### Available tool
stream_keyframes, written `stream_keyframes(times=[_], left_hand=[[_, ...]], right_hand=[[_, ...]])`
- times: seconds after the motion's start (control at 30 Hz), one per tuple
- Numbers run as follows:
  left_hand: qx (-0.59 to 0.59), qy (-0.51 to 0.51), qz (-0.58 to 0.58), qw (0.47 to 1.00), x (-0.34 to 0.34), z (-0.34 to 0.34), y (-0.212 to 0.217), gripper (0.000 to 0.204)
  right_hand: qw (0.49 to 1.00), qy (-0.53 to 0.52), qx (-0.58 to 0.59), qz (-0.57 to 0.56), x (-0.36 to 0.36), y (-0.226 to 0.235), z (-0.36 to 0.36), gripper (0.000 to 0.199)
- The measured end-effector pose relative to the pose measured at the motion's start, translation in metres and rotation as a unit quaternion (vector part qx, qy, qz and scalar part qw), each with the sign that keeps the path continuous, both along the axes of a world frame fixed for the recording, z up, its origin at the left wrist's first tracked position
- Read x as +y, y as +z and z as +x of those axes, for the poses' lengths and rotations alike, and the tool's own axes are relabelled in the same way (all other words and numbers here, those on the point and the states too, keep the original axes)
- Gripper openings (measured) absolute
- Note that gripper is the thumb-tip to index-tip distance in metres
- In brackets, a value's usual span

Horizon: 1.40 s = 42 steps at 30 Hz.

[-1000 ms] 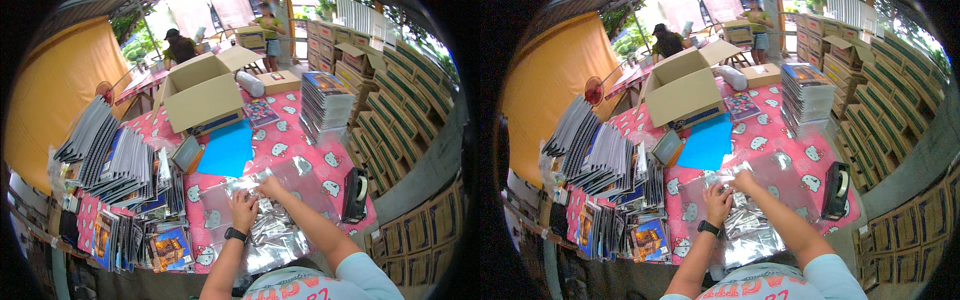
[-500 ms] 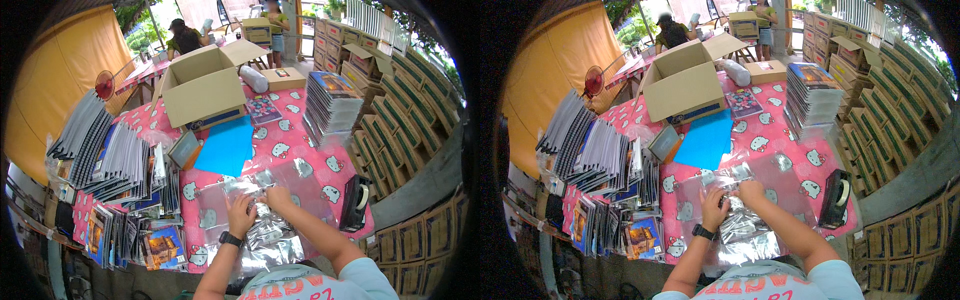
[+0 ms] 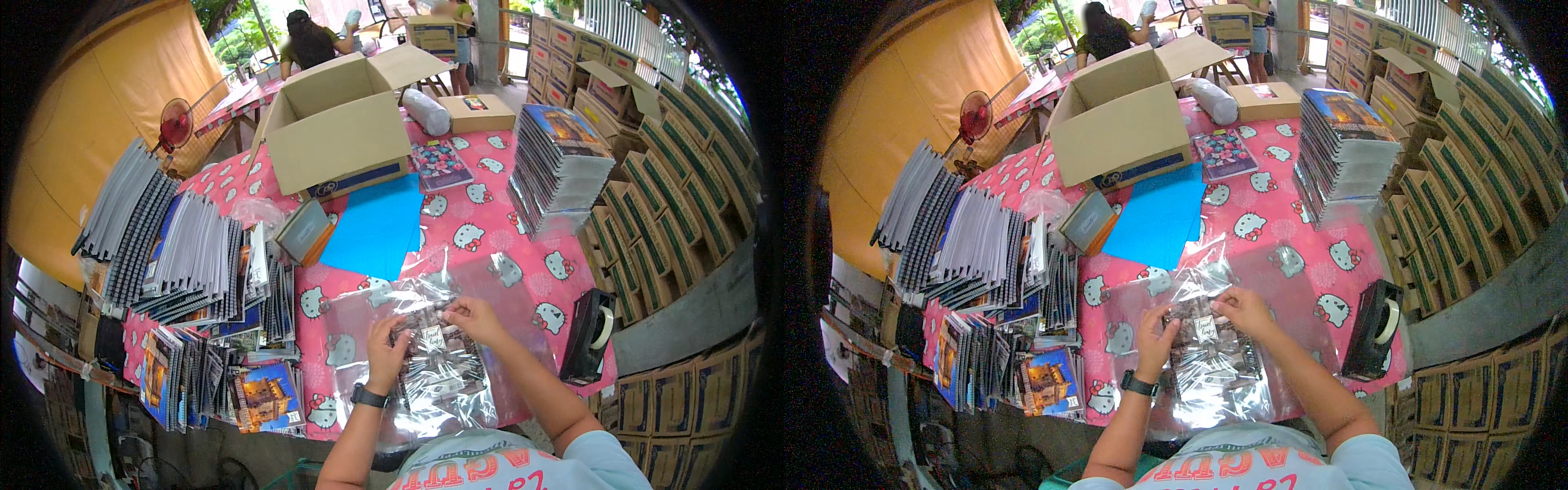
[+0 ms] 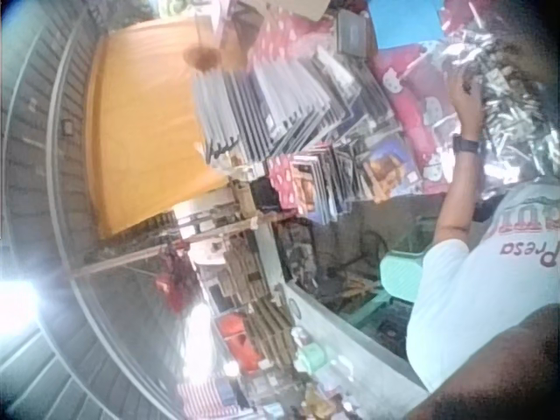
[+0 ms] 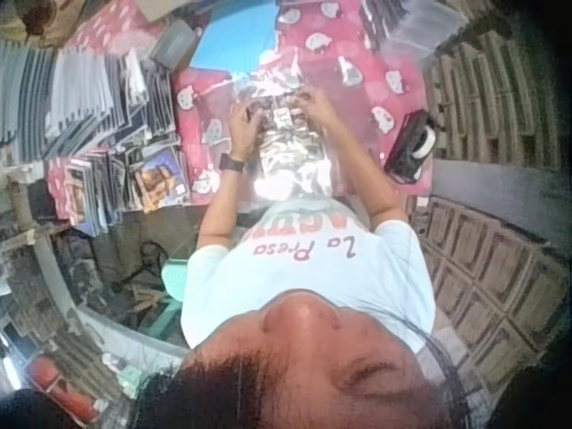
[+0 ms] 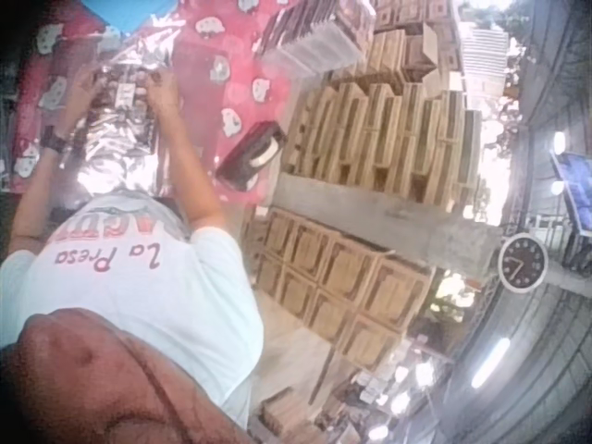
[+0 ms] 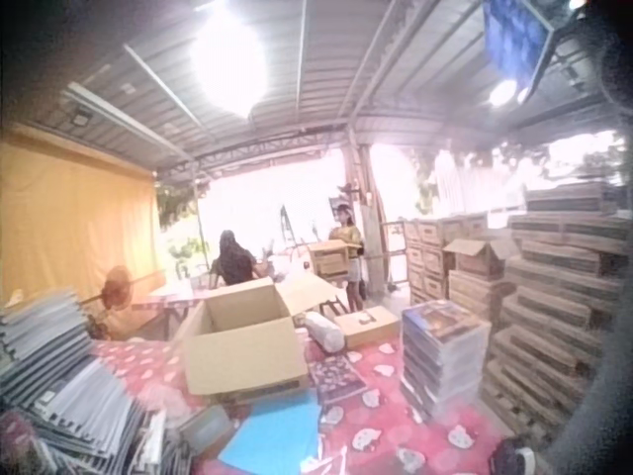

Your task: The person places a stack of notebooks into a clear plastic bag and uses tape to seal the bag.

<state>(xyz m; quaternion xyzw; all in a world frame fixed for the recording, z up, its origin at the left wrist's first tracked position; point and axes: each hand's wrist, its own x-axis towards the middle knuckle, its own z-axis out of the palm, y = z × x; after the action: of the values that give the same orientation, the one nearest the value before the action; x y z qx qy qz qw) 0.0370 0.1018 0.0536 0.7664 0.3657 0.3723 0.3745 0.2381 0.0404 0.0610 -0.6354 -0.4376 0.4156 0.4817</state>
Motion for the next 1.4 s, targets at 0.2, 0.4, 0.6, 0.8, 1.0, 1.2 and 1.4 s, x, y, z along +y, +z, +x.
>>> stream_keyframes(times=[0.2,0.4,0.6,0.8,1.0,1.2,1.4], left_hand=[[-0.229,-0.055,-0.317,0.919,-0.007,0.015,0.025,0.027],[-0.364,-0.139,-0.454,0.801,-0.009,0.014,0.024,0.023],[-0.452,-0.272,-0.59,0.611,-0.024,0.018,0.027,0.028],[-0.447,-0.295,-0.641,0.55,-0.031,0.018,0.019,0.03],[-0.192,0.028,-0.355,0.914,0.037,-0.018,0.022,0.034],[0.035,-0.028,-0.322,0.946,0.078,0.003,-0.047,0.027],[-0.024,-0.024,-0.395,0.918,0.103,0.026,-0.069,0.021]], right_hand=[[0.987,0.057,0.146,-0.016,0.014,0.028,-0.001,0.029],[0.926,0.063,0.37,-0.046,0.009,0.017,-0.007,0.029],[0.848,0.252,0.466,-0.031,0.013,0.04,-0.009,0.023],[0.873,0.226,0.418,0.115,0.011,0.006,0.0,0.005],[0.924,-0.192,0.294,0.15,0.024,0.018,0.059,0.044],[1.0,-0.007,0.008,0.003,0.044,-0.052,0.039,0.071],[0.997,-0.051,0.051,0.03,0.06,-0.076,0.047,0.07]])
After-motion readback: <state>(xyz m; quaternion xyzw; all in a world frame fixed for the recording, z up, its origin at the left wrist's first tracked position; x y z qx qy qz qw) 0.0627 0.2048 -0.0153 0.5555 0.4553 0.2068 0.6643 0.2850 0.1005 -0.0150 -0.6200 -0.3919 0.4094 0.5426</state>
